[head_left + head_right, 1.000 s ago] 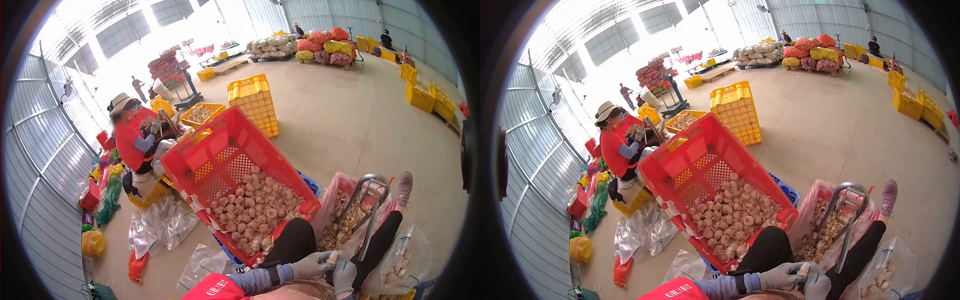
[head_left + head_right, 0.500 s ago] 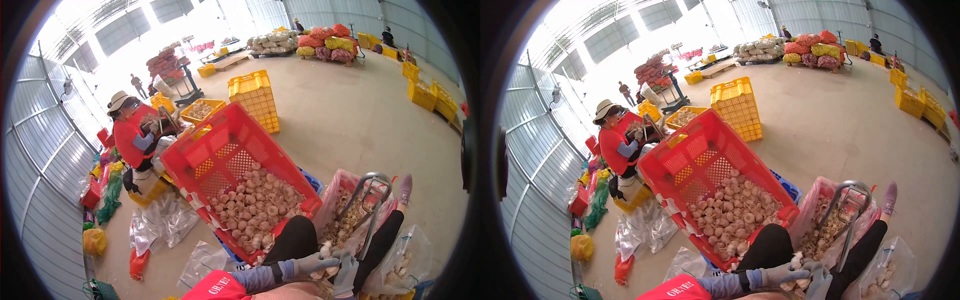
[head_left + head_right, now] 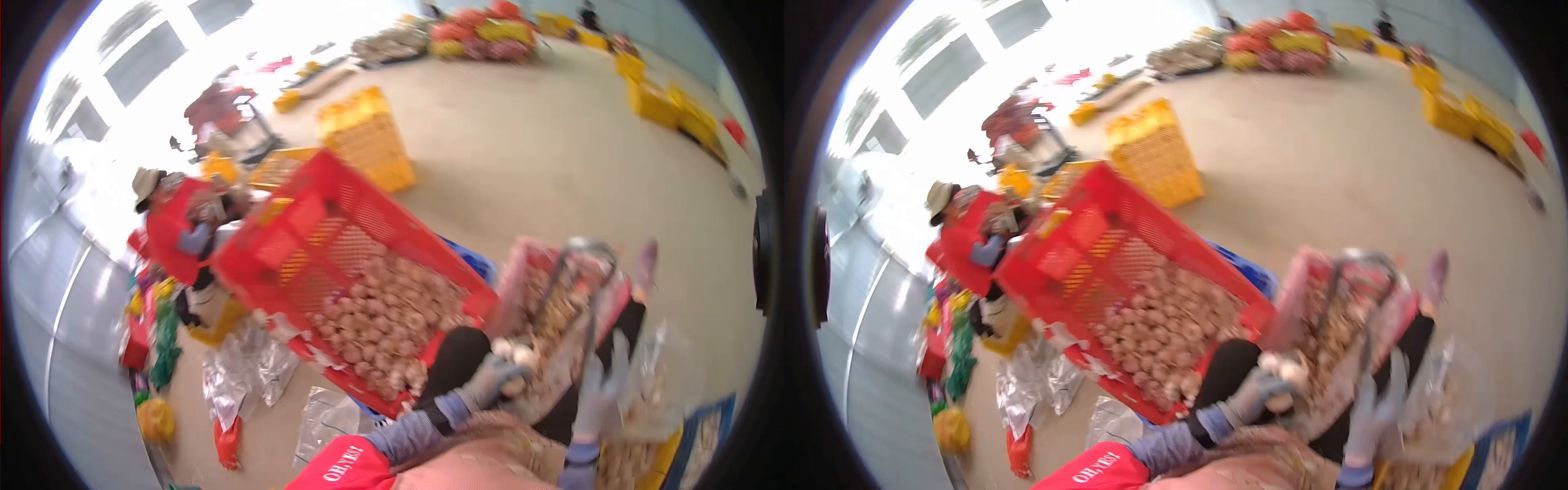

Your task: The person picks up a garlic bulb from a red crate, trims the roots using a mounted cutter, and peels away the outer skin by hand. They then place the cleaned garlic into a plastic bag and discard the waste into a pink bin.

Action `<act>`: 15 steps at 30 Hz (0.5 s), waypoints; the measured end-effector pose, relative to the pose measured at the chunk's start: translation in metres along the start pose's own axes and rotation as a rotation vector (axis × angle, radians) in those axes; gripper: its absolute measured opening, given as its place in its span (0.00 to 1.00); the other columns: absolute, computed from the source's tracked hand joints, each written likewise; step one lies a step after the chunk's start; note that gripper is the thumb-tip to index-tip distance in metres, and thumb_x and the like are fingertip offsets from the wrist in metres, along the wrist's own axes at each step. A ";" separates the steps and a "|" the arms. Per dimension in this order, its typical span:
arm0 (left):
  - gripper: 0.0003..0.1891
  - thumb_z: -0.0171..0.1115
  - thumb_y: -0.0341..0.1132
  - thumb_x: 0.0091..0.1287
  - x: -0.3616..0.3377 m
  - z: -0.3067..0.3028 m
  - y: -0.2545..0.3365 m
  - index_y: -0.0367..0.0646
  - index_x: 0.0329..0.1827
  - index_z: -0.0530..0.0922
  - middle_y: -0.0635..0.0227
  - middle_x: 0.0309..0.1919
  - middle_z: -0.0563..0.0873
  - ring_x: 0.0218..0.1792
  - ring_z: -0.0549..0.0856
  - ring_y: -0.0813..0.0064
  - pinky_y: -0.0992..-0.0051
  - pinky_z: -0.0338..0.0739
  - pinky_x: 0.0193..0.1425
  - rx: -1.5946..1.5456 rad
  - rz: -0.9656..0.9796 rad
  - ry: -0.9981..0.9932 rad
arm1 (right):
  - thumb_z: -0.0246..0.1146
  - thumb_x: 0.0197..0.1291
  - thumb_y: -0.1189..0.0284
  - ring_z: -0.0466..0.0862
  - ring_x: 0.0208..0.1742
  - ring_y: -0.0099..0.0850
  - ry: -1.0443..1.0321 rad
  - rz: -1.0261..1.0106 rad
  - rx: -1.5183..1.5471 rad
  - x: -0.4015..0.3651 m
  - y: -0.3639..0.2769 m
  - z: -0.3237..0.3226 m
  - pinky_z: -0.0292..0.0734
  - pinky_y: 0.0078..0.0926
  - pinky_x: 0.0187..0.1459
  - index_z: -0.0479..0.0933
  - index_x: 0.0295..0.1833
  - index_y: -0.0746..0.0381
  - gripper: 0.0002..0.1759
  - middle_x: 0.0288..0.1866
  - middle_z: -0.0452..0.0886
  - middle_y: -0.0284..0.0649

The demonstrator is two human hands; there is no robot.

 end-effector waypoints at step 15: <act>0.34 0.55 0.46 0.60 0.080 0.064 0.000 0.33 0.65 0.69 0.56 0.39 0.84 0.27 0.84 0.62 0.71 0.76 0.24 -0.451 -0.216 -0.352 | 0.51 0.70 0.44 0.87 0.36 0.37 -0.744 0.809 0.818 0.026 -0.029 -0.021 0.83 0.31 0.41 0.62 0.67 0.79 0.45 0.24 0.80 0.38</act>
Point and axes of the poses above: each hand's wrist, its own x-axis towards the middle knuckle, its own z-axis out of the palm, y = z × x, the point moved 5 cm from there along x, towards the middle knuckle
